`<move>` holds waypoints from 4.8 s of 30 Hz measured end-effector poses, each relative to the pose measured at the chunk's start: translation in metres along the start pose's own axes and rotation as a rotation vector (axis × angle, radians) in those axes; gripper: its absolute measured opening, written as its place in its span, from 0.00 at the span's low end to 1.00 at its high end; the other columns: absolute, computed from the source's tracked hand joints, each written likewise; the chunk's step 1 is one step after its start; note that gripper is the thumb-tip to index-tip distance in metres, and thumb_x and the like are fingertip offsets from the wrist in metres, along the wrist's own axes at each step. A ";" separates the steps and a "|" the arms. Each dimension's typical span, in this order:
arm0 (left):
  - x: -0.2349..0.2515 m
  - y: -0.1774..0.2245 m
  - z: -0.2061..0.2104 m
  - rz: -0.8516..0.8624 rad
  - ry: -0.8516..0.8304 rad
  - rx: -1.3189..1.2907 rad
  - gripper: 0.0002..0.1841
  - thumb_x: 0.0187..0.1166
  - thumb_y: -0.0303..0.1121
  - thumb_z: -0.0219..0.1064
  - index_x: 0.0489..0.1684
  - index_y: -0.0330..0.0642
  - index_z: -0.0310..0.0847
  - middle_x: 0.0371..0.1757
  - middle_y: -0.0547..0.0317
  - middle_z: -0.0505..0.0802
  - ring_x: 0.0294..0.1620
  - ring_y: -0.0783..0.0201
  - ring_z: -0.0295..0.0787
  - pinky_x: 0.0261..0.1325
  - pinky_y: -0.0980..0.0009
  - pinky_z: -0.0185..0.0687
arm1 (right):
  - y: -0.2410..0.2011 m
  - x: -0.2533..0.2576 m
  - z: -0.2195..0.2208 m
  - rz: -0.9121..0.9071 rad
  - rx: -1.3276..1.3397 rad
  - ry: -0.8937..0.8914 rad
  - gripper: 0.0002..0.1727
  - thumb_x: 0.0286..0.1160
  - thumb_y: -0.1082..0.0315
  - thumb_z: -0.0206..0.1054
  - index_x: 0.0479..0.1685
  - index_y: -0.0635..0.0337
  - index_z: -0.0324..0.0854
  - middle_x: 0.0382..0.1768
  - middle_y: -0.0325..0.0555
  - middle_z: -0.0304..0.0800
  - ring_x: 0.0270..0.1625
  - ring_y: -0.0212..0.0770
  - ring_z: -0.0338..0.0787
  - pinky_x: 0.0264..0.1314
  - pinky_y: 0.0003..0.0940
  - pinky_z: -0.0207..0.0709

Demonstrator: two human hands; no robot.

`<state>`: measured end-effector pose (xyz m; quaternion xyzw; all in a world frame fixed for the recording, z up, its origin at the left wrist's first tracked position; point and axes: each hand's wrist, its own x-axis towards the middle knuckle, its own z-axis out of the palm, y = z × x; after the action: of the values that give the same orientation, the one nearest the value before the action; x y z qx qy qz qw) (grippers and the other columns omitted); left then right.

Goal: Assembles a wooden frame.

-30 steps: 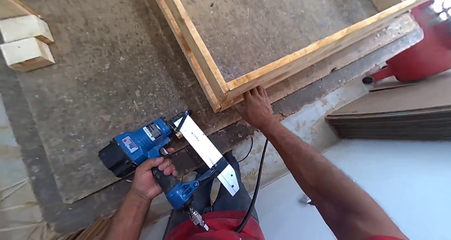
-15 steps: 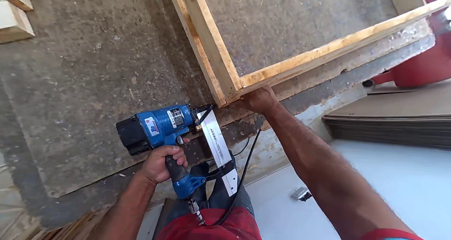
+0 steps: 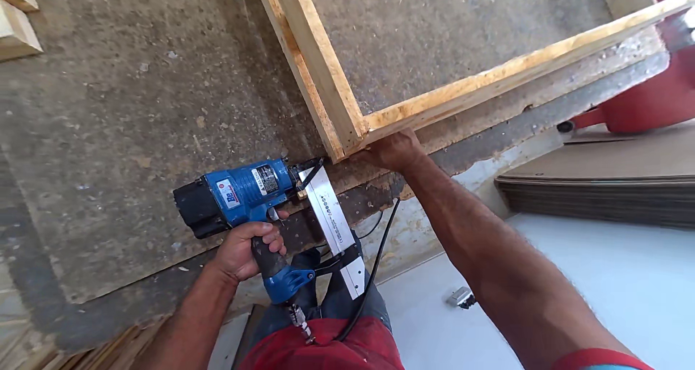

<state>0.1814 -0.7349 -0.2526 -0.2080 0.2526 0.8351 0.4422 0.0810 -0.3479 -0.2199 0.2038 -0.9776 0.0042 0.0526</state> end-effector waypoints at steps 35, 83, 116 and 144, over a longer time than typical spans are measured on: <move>-0.002 -0.007 -0.002 -0.002 -0.073 -0.061 0.18 0.70 0.33 0.70 0.59 0.40 0.85 0.17 0.62 0.81 0.21 0.62 0.86 0.42 0.55 0.93 | -0.006 -0.004 0.004 0.038 0.028 0.082 0.33 0.69 0.26 0.62 0.42 0.47 0.91 0.45 0.49 0.96 0.56 0.57 0.94 0.57 0.66 0.83; -0.019 -0.010 -0.007 0.044 -0.177 -0.097 0.22 0.71 0.33 0.69 0.66 0.38 0.84 0.20 0.60 0.85 0.24 0.61 0.89 0.45 0.54 0.92 | -0.007 0.002 -0.006 0.017 0.036 -0.097 0.34 0.74 0.28 0.61 0.51 0.51 0.89 0.53 0.53 0.94 0.62 0.58 0.91 0.62 0.68 0.81; -0.009 0.003 0.002 -0.020 -0.252 -0.111 0.19 0.76 0.30 0.65 0.66 0.38 0.82 0.22 0.59 0.86 0.28 0.58 0.90 0.51 0.50 0.92 | 0.009 0.035 -0.021 -0.122 0.147 -0.498 0.32 0.75 0.32 0.65 0.61 0.48 0.87 0.61 0.51 0.92 0.69 0.52 0.88 0.72 0.64 0.76; -0.004 -0.007 0.003 0.037 -0.236 -0.132 0.17 0.73 0.32 0.70 0.58 0.37 0.87 0.24 0.57 0.89 0.27 0.57 0.92 0.46 0.51 0.93 | 0.003 0.028 -0.029 -0.038 0.054 -0.450 0.25 0.77 0.41 0.66 0.58 0.52 0.87 0.60 0.54 0.91 0.66 0.57 0.88 0.67 0.66 0.78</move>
<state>0.1884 -0.7321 -0.2497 -0.1322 0.1472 0.8767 0.4386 0.0569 -0.3551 -0.1885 0.2194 -0.9602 -0.0160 -0.1722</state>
